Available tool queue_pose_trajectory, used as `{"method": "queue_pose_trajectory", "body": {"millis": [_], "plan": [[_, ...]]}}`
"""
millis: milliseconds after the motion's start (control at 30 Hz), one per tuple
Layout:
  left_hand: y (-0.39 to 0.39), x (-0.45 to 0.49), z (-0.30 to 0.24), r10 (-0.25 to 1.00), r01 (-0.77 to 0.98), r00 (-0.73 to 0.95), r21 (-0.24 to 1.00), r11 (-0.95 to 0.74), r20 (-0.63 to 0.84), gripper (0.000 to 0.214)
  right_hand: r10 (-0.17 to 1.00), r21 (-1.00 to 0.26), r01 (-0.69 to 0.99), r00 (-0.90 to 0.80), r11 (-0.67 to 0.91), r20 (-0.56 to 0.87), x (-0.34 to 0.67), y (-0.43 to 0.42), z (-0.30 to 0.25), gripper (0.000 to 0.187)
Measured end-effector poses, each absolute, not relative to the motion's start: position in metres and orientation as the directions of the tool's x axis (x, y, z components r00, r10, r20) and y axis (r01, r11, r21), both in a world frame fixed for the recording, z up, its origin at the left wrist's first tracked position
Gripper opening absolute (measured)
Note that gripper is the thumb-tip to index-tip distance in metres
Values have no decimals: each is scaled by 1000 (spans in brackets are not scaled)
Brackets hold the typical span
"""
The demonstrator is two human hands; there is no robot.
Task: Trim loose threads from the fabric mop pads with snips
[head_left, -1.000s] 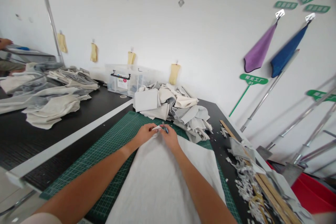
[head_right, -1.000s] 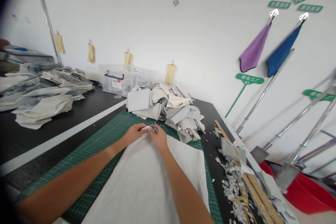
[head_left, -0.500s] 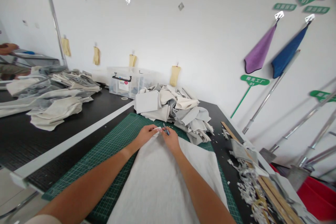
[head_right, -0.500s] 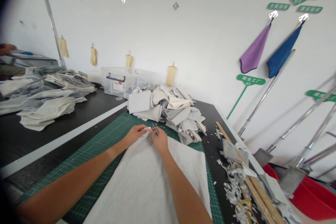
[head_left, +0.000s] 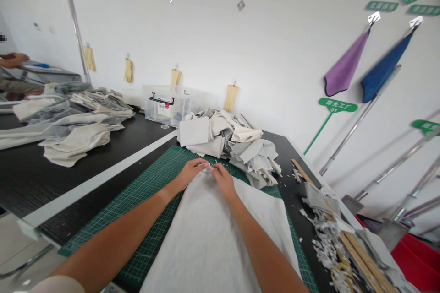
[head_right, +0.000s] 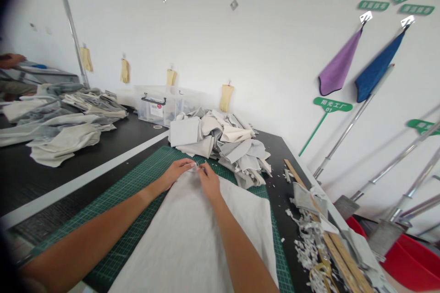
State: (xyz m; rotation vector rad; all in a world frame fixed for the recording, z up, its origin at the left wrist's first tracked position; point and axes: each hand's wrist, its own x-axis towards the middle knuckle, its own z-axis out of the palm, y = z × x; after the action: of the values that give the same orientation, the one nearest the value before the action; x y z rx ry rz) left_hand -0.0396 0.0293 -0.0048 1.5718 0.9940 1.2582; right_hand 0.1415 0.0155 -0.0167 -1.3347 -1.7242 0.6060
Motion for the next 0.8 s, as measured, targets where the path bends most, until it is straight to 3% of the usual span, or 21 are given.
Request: {"method": "queue_pose_trajectory", "body": {"millis": [133, 367, 800], "plan": [[27, -40, -3, 945, 43, 182, 958, -284, 272, 40, 941, -787, 524, -95, 325, 325, 141, 10, -16, 38], [33, -40, -11, 923, 36, 207, 940, -339, 325, 37, 910, -672, 631, -149, 388, 386, 138, 6, -17, 43], [42, -39, -24, 907, 122, 182, 907, -403, 379, 33, 887, -501, 766, -195, 404, 418, 134, 3, -17, 42]]}}
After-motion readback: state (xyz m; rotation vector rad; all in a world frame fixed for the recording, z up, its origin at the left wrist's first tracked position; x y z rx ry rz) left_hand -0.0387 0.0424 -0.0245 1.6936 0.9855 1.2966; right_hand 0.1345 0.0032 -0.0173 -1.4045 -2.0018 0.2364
